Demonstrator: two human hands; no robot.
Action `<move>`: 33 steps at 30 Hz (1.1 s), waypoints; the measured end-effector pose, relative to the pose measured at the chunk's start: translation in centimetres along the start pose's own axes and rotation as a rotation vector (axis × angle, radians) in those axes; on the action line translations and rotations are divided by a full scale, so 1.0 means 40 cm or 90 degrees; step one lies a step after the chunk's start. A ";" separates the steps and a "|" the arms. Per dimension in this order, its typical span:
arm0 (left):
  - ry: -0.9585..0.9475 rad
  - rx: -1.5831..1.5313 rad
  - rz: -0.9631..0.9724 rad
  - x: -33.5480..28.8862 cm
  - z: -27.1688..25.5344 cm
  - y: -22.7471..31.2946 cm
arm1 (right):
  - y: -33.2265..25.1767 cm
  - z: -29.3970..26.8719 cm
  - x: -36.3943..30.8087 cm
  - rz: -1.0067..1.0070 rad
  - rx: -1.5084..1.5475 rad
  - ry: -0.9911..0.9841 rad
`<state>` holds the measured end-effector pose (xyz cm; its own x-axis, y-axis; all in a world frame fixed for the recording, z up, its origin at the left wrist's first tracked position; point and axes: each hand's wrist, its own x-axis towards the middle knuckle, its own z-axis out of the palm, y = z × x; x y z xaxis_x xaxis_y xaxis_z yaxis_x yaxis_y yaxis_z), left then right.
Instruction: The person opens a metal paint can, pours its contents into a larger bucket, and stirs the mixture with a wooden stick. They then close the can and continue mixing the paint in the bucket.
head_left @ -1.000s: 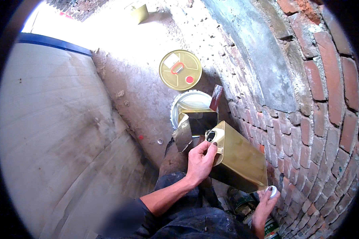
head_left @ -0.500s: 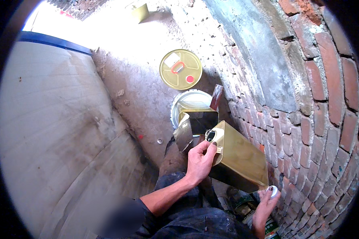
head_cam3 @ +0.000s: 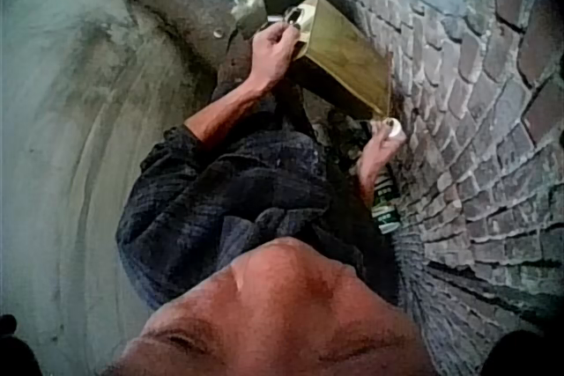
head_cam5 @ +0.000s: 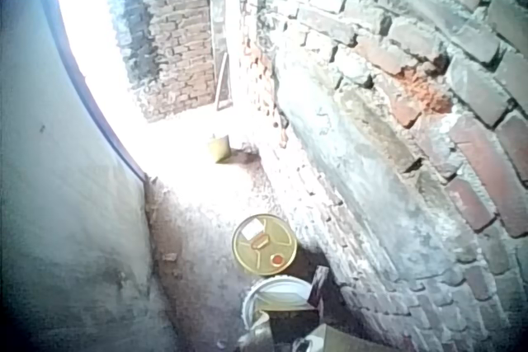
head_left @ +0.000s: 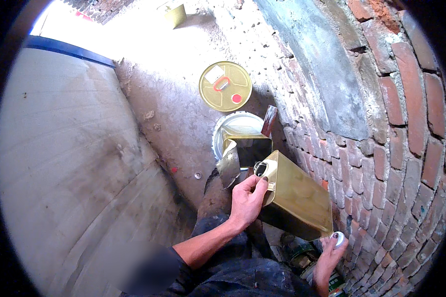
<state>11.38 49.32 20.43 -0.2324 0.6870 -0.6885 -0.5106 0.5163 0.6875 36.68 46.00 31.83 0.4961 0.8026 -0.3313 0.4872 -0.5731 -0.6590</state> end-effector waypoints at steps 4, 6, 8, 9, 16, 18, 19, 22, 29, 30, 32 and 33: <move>-0.002 -0.001 0.007 -0.001 -0.003 0.001 | -0.010 0.006 -0.007 -0.008 0.018 0.002; -0.003 -0.010 0.006 -0.002 -0.004 0.001 | -0.012 0.003 -0.006 -0.006 0.012 -0.002; -0.002 -0.013 0.012 -0.003 -0.005 0.002 | -0.015 -0.002 -0.005 -0.005 -0.020 -0.010; -0.001 -0.012 0.019 -0.004 -0.004 0.003 | -0.015 -0.005 -0.004 -0.005 -0.035 -0.015; 0.003 -0.022 0.019 -0.006 -0.006 0.002 | -0.023 0.000 -0.008 -0.008 -0.036 -0.015; 0.000 -0.018 0.024 -0.007 -0.005 0.008 | -0.027 0.003 -0.009 -0.012 -0.023 -0.012; -0.001 -0.016 0.027 -0.007 -0.005 0.010 | -0.027 0.004 -0.008 -0.018 -0.020 -0.012; -0.001 -0.015 0.024 -0.008 -0.006 0.012 | -0.026 0.005 -0.006 -0.030 -0.014 -0.012; -0.001 -0.038 0.027 -0.003 -0.001 -0.006 | -0.021 -0.002 0.005 -0.034 -0.026 -0.011; 0.001 -0.040 0.025 -0.003 0.001 -0.002 | -0.020 -0.003 0.006 -0.032 -0.031 -0.003; 0.003 -0.045 0.021 -0.003 0.002 -0.001 | -0.015 -0.005 0.009 -0.042 -0.026 -0.002; 0.003 -0.047 0.020 -0.003 0.003 -0.003 | -0.014 -0.006 0.010 -0.046 -0.024 -0.002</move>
<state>11.57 49.23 20.46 -0.2533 0.6993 -0.6685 -0.5623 0.4558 0.6900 36.78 46.60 32.24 0.4557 0.8430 -0.2857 0.5487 -0.5188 -0.6555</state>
